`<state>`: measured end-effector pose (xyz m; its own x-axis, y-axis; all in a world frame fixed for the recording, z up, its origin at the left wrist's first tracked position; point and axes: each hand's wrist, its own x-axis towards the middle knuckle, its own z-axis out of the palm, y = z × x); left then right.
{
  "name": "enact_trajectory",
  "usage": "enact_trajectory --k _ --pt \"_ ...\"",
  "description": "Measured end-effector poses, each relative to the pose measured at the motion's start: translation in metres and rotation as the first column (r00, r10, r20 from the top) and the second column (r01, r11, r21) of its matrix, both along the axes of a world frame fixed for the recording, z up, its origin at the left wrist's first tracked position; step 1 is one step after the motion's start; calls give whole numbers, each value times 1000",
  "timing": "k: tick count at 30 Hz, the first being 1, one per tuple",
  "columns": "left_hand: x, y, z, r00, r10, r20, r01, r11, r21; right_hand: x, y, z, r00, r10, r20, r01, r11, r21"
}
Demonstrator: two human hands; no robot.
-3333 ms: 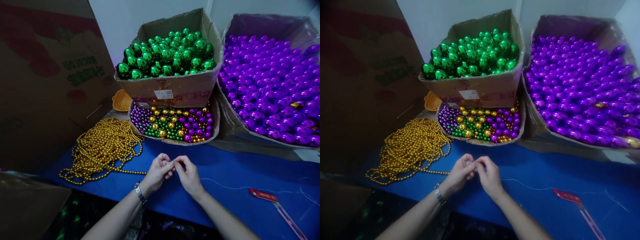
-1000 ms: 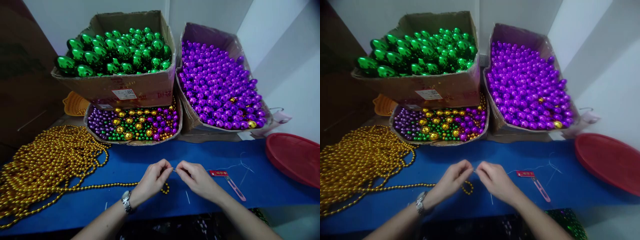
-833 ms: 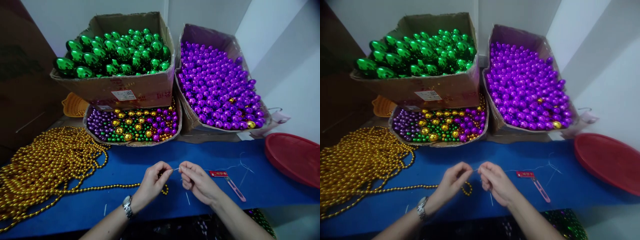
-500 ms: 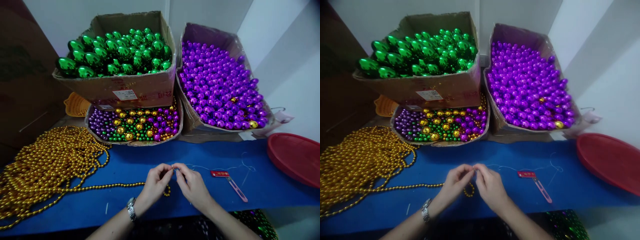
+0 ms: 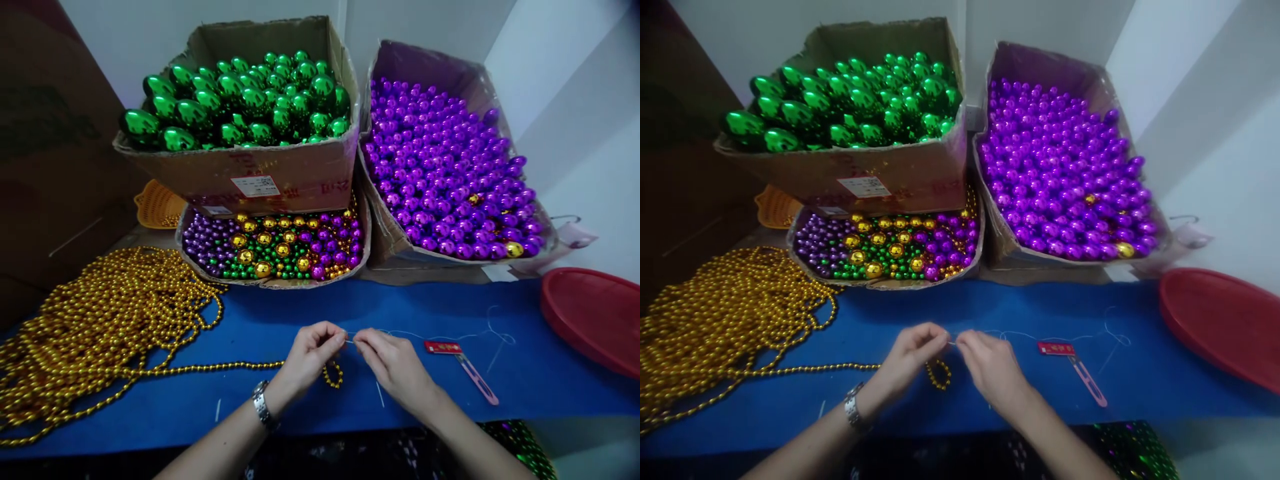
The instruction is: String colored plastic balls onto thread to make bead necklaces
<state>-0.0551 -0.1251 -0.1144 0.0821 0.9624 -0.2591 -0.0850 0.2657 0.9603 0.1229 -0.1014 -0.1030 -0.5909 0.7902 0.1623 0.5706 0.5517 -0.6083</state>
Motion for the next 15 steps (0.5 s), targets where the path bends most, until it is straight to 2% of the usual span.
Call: enact_trajectory --k 5,8,12,15 --pt "-4 -1 2 990 -141 19 140 990 26 2 7 0 999 22 41 -25 997 78" --pt "-3 -3 1 975 -213 63 215 976 -24 -1 12 0 997 61 51 -67 990 125" --pt "0 -4 1 974 -187 130 198 978 -72 -5 13 -1 996 82 39 -88 981 172" --pt "1 -5 0 986 -128 110 133 990 -40 -4 7 -3 1000 8 -24 -3 976 217"
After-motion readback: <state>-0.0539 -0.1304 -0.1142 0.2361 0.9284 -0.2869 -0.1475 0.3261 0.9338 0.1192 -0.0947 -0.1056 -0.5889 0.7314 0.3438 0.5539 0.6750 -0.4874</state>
